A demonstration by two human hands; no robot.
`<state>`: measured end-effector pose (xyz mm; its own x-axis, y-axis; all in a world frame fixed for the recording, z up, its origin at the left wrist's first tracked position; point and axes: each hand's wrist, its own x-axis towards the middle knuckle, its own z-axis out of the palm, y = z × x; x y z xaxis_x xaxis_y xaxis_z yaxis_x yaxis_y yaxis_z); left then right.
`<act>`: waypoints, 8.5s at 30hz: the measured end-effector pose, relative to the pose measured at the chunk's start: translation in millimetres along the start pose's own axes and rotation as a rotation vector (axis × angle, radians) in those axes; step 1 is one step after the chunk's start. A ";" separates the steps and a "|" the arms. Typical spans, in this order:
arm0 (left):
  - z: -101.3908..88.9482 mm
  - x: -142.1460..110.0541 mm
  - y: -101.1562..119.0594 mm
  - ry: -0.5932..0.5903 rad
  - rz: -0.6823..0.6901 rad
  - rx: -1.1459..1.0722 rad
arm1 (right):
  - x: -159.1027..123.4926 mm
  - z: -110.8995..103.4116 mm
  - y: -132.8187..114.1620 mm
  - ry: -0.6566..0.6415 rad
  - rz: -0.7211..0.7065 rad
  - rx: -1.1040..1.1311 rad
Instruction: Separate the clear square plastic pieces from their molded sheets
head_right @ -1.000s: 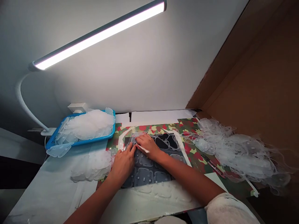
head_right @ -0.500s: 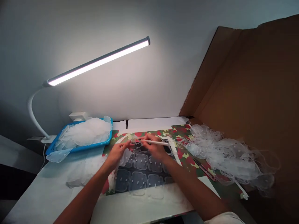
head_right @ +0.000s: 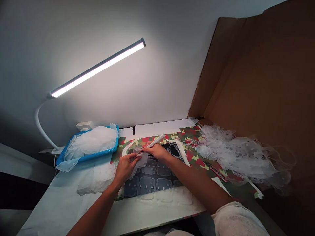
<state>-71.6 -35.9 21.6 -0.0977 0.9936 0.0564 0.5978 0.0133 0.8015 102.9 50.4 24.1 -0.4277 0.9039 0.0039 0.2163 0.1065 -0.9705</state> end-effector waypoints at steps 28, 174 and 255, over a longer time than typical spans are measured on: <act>-4.5 -36.5 19.1 -0.242 -0.101 -0.448 | 19.9 -109.8 16.2 0.507 0.004 0.010; 86.4 31.8 55.5 -0.195 0.264 0.231 | -64.9 -107.2 23.0 0.028 0.156 0.151; 27.6 -21.6 17.5 -0.418 0.250 0.751 | -48.5 -61.3 34.1 0.329 -0.212 -0.419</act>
<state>-37.1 -54.0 17.9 0.3159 0.9349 -0.1619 0.9403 -0.2856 0.1852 184.8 35.6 5.5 -0.2178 0.9193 0.3278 0.5137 0.3935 -0.7624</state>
